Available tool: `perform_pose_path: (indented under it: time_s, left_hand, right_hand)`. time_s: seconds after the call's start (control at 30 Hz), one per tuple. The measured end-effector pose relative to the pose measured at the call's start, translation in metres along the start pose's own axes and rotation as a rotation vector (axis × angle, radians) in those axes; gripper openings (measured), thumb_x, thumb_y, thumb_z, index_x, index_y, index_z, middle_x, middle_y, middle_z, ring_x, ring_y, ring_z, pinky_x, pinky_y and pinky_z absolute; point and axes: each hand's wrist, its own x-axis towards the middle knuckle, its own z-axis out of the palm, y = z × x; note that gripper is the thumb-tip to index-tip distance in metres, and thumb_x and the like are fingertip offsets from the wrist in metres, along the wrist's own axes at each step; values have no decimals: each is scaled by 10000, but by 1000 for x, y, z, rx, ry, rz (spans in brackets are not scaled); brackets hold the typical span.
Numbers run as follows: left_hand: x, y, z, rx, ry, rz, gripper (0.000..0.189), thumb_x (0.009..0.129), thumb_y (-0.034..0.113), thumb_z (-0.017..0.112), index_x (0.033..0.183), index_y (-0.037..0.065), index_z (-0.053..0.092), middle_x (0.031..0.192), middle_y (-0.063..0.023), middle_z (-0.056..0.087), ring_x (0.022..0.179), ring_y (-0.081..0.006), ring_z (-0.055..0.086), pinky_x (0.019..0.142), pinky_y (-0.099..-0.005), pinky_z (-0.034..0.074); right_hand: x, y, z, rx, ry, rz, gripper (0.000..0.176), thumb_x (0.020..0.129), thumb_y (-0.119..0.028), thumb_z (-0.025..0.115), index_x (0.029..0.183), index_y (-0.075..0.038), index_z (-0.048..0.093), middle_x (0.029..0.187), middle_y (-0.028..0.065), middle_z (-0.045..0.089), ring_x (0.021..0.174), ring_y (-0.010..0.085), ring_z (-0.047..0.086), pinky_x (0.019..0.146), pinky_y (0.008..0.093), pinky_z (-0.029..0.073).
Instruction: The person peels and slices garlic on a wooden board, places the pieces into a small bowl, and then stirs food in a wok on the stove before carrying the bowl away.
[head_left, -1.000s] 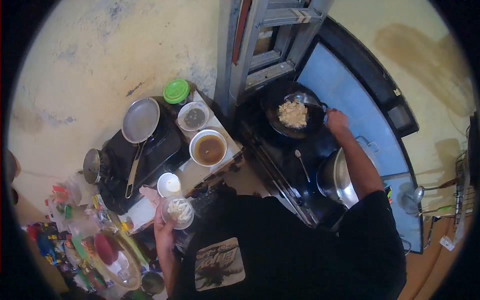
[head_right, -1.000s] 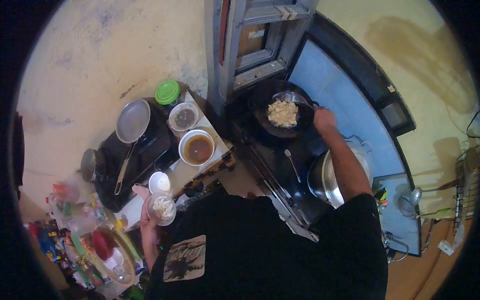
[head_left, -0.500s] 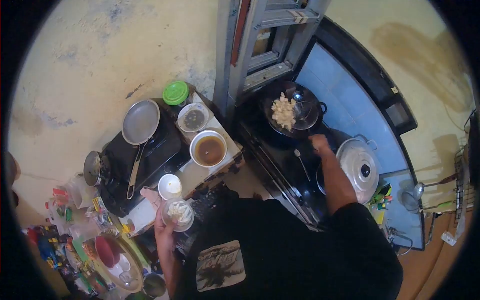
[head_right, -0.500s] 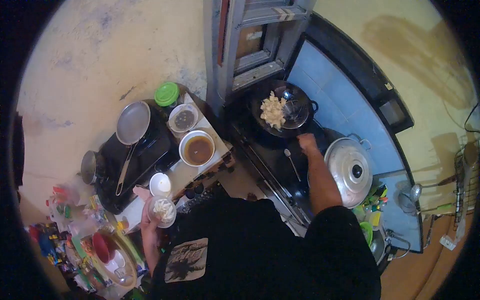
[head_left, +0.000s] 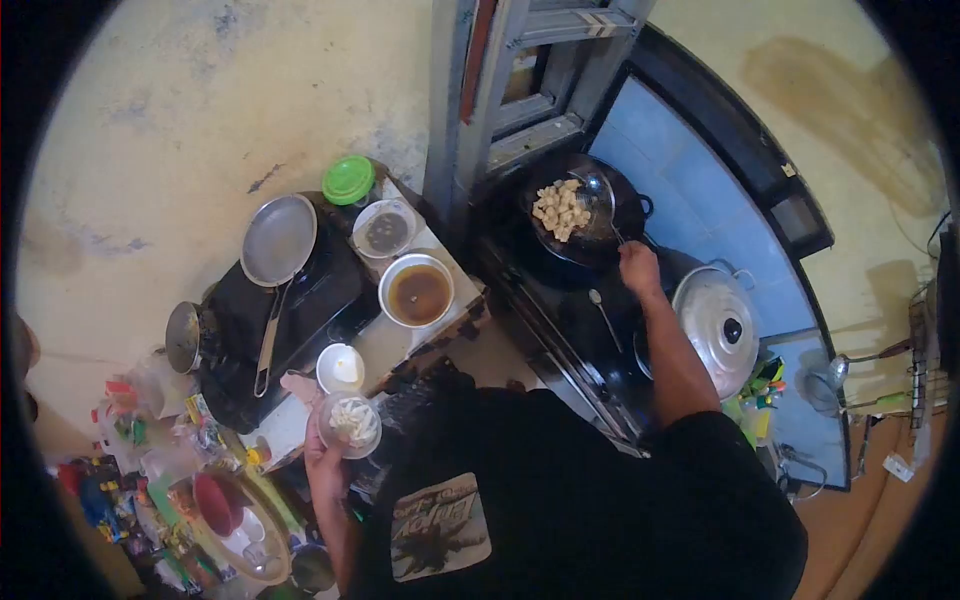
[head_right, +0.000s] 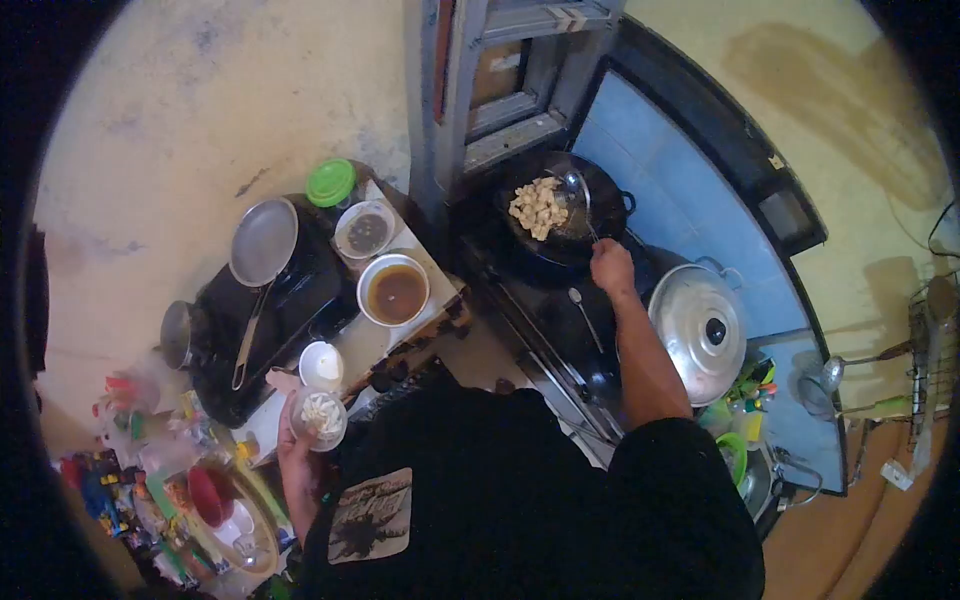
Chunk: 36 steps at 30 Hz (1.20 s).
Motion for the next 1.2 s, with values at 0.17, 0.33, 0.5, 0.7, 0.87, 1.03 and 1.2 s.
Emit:
perform_pose_path:
  time_s: [0.17,0.33,0.5,0.7,0.87,1.03,1.2]
  left_hand:
    - [10,0,7,9,-25,27,689,817,72,689,1434,24,388,1336,-105,542,1206,-225,544,1028,-362,439]
    - [15,-1,4,19,-48,41,688,819,76,690,1433,21,387,1336,-107,539,1203,-223,543,1031,-359,434]
    - [15,-2,4,9,-53,30,678,817,37,661,1434,16,381,1337,-123,535,1206,-227,544,1044,-370,427]
    - [12,2,7,0,-24,44,670,821,28,649,1434,15,381,1344,-125,532,1212,-236,544,1047,-373,425]
    - [6,1,3,-24,-5,30,665,821,40,660,1429,17,393,1333,-115,545,1202,-226,552,1040,-364,430]
    - [2,5,6,8,25,21,669,826,55,673,1432,19,391,1320,-107,558,1192,-215,558,1032,-361,436]
    - [0,5,7,5,48,16,676,820,47,678,1432,22,393,1327,-103,554,1201,-216,553,1034,-361,436]
  right_hand:
    - [2,-48,-58,-168,-160,139,196,896,-165,483,962,-52,629,914,248,671,906,430,648,796,531,516]
    - [0,-71,-74,-149,-181,128,184,891,-154,477,955,-57,619,919,240,677,895,422,657,793,525,521]
    - [5,-58,-46,-299,-318,98,228,900,-166,471,1028,-74,636,945,221,685,905,408,667,810,504,529]
    - [38,-1,-49,-372,-260,194,250,903,-181,466,1058,-86,638,1014,217,679,933,414,663,820,507,531]
    - [56,-3,-52,-336,-95,28,199,914,-188,475,944,-80,639,889,214,684,817,415,665,747,528,530]
    - [38,-35,-67,-574,-456,-35,284,941,-144,404,1108,-80,624,999,206,672,937,394,663,819,508,529]
    - [37,-13,-76,-502,-304,-101,204,893,-152,495,1007,-92,653,954,180,693,863,362,681,765,492,546]
